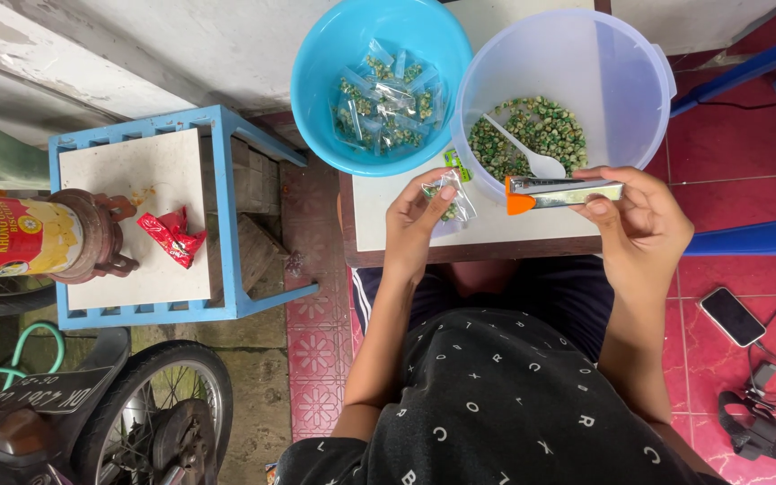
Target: The person scoops small green snacks from a plastic container into a clear plastic bag using a spoon. They then fold the top of the bag, seal it with a stapler, and place the bag into a blue bowl.
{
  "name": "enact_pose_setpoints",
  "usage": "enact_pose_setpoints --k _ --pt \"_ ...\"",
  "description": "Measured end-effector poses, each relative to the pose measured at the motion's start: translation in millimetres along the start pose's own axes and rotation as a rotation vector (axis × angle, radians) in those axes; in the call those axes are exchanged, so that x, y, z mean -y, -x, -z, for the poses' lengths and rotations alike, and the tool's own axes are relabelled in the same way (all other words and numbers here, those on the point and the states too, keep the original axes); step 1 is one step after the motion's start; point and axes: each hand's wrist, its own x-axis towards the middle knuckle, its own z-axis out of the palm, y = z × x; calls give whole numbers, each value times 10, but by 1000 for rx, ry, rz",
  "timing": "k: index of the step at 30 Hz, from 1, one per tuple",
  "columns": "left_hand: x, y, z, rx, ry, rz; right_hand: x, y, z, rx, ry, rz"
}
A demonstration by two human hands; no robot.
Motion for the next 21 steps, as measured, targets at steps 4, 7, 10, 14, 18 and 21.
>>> enact_pose_setpoints --k 4,7,10,14,18,21 --pt "-1 -117 114 -10 -65 -84 -47 80 118 -2 13 4" --pt "22 -228 223 -72 -111 -143 -109 195 274 34 99 5" --pt "44 -347 322 -123 -95 -151 -295 337 470 97 70 -62" --pt "111 -532 450 -208 -182 -237 -514 422 576 223 71 -77" --pt "14 -679 518 -286 -276 -258 -840 449 554 261 109 -135" --pt "-239 -684 427 -336 -355 -347 -1117 475 440 178 113 -176"
